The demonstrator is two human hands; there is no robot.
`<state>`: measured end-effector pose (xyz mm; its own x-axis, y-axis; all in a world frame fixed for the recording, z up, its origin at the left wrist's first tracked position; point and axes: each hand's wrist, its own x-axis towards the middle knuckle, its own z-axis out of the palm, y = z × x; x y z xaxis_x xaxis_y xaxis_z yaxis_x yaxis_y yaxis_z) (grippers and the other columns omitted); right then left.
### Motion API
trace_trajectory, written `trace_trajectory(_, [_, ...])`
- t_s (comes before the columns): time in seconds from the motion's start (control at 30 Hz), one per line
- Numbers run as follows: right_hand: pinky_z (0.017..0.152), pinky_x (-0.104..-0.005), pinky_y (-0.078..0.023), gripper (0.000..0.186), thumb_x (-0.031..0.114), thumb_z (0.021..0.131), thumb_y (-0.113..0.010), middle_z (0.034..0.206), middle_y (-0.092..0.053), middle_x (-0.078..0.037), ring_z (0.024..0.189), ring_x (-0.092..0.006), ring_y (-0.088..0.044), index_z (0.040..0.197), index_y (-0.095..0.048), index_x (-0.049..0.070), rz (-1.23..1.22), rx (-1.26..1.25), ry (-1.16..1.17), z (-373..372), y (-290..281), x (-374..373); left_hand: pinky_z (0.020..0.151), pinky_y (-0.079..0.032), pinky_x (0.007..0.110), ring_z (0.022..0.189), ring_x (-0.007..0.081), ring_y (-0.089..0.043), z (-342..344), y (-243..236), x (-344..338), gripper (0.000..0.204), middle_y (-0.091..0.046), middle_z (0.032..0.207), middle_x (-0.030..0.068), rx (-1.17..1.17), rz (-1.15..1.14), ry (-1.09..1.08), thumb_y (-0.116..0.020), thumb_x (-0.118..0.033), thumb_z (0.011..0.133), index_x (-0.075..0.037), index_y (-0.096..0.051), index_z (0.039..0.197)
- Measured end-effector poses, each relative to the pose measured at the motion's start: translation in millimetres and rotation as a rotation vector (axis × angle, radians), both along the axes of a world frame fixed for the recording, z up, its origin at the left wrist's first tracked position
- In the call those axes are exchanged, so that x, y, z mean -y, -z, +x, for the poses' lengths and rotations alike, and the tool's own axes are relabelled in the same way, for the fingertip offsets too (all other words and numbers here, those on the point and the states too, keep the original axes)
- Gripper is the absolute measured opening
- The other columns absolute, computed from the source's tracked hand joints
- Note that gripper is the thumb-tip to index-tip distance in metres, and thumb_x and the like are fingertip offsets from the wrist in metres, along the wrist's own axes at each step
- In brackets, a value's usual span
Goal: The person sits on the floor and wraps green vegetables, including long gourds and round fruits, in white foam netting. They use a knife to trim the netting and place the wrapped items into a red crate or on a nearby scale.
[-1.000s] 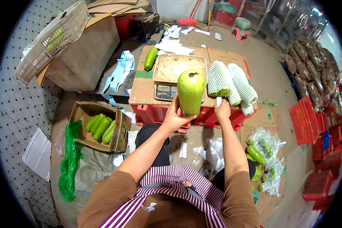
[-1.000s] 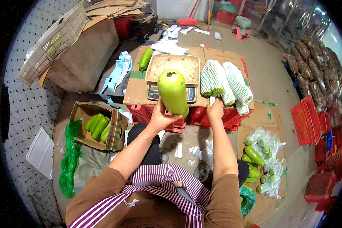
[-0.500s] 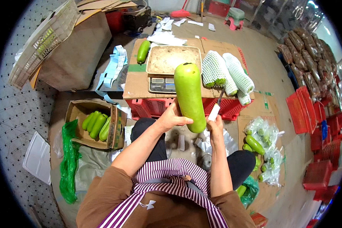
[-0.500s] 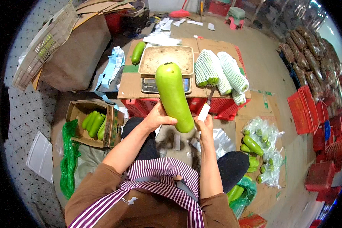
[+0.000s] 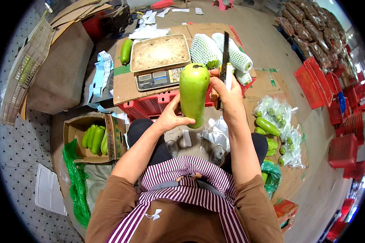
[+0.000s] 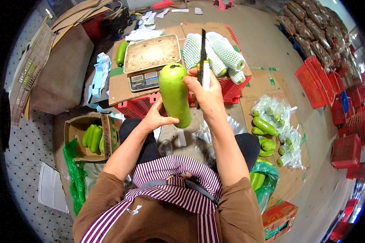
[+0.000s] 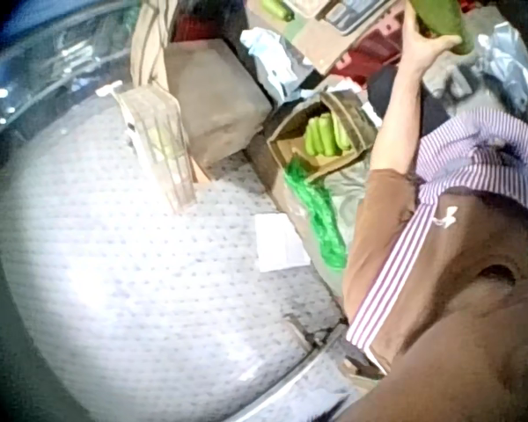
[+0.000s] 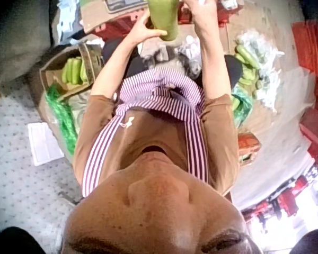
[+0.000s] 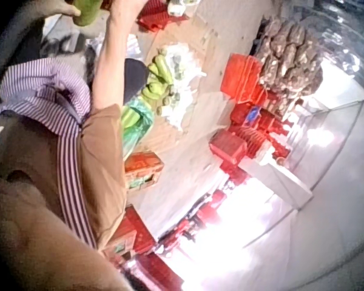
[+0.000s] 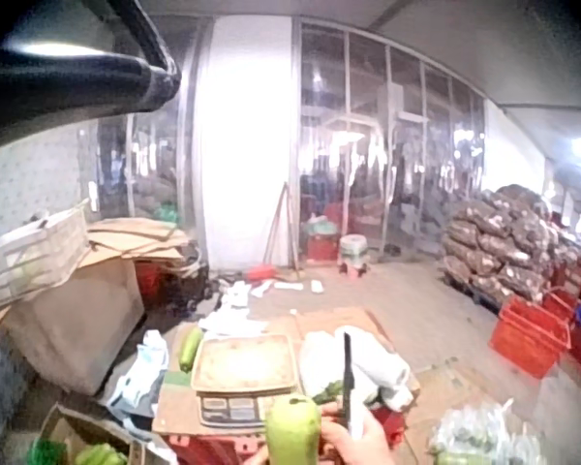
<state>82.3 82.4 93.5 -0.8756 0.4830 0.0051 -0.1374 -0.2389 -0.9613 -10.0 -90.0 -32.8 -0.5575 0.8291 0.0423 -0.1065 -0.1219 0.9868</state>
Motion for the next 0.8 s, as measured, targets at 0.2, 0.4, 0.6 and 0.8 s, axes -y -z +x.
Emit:
trace_trajectory(0.2, [0.049, -0.0217, -0.042, 0.033, 0.018, 0.085, -0.074, 0.075, -0.06, -0.002, 0.061, -0.0074, -0.055, 0.108, -0.057, 0.004, 0.022, 0.004, -0.038, -6, 9, -5, 0.109, -0.038, 0.039, 0.128, 0.0215, -0.047, -3, -2, 1, 0.103, -0.048, 0.139, 0.0081, -0.051, -0.05, 0.053, -0.088, -0.011, 0.065, -0.007, -0.03, 0.149])
trace_trajectory(0.4, [0.049, -0.0218, -0.042, 0.027, 0.017, 0.088, -0.069, 0.075, -0.061, -0.001, 0.059, -0.0077, -0.056, 0.108, -0.057, 0.004, -0.03, 0.019, -0.08, -7, 11, -8, 0.108, -0.039, 0.038, 0.126, 0.0195, -0.049, -1, -4, 1, 0.094, -0.049, 0.138, 0.0062, 0.114, 0.023, 0.089, -0.086, -0.004, 0.066, -0.007, -0.035, 0.145])
trace_trajectory(0.6, [0.049, -0.0214, -0.043, 0.025, 0.019, 0.09, -0.067, 0.078, -0.062, -0.001, 0.06, -0.0077, -0.057, 0.108, -0.057, 0.004, 0.053, 0.052, -0.017, -14, 12, -6, 0.11, -0.037, 0.038, 0.13, 0.0197, -0.045, -1, -2, 0, 0.099, -0.047, 0.139, 0.0076, 0.024, -0.007, 0.038, -0.088, -0.012, 0.066, -0.008, -0.032, 0.148])
trace_trajectory(0.8, [0.053, -0.0221, -0.045, 0.029, 0.022, 0.094, -0.062, 0.087, -0.061, -0.002, 0.066, -0.009, -0.056, 0.116, -0.056, 0.004, -0.036, 0.045, 0.088, -3, 36, -13, 0.108, -0.037, 0.04, 0.127, 0.026, -0.048, 3, -18, -9, 0.096, -0.052, 0.137, 0.0122, -0.629, -0.18, -0.355, -0.084, -0.01, 0.062, -0.007, -0.038, 0.145])
